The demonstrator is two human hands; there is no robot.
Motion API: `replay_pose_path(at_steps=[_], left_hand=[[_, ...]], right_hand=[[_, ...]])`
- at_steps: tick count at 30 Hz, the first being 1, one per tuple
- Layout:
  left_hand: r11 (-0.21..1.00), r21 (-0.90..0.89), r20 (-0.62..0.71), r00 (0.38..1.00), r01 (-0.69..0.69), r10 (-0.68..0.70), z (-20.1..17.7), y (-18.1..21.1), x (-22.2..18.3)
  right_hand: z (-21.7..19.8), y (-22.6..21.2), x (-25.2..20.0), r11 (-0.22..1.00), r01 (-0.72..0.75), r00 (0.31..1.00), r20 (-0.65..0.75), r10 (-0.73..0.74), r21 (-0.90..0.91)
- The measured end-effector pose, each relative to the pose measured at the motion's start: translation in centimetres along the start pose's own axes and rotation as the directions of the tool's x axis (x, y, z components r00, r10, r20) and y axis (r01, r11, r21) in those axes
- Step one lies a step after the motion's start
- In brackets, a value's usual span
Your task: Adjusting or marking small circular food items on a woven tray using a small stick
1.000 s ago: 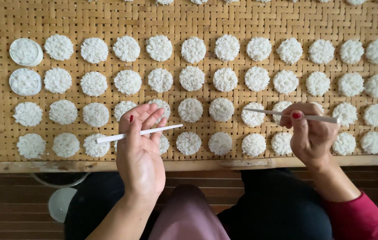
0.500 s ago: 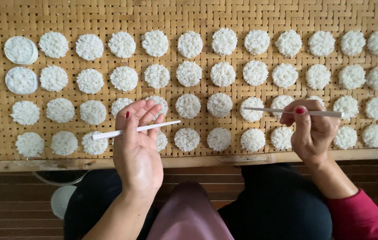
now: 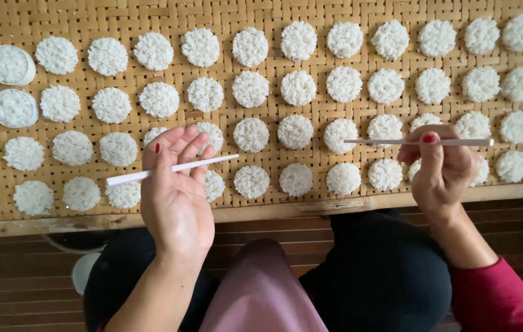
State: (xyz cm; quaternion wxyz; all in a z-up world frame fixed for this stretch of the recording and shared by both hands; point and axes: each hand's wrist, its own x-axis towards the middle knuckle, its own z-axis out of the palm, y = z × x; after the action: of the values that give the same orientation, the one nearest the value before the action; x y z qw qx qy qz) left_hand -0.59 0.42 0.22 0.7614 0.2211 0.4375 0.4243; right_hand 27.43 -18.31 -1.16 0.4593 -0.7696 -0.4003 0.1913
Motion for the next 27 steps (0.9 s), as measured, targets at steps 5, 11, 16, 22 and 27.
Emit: replay_pose_path(at_steps=[5,11,16,22,27], left_hand=[[1.0,0.017,0.024,1.0,-0.013,0.012,-0.1,0.1,-0.1],[1.0,-0.013,0.009,1.0,-0.01,0.01,-0.4,0.2,0.0],[1.0,-0.007,0.007,1.0,-0.004,0.004,-0.3,0.1,-0.3],[1.0,0.001,0.015,1.0,-0.021,0.021,-0.3,0.2,-0.6],[1.0,-0.02,0.025,0.999,-0.019,0.02,-0.4,0.3,-1.0]], right_hand=[[-0.6,0.2,-0.7,0.996,0.05,0.999,0.013,-0.051,0.07],[-1.4,-0.5,-2.2,0.998,-0.031,0.959,0.282,0.011,0.064],[-0.8,-1.6,-2.1,0.993,0.07,0.874,0.485,-0.015,-0.096],[-0.8,-2.4,-2.5,0.979,0.163,0.875,0.477,-0.086,-0.122],[-1.3,-3.1,-2.8,0.97,0.145,0.909,0.413,-0.053,-0.196]])
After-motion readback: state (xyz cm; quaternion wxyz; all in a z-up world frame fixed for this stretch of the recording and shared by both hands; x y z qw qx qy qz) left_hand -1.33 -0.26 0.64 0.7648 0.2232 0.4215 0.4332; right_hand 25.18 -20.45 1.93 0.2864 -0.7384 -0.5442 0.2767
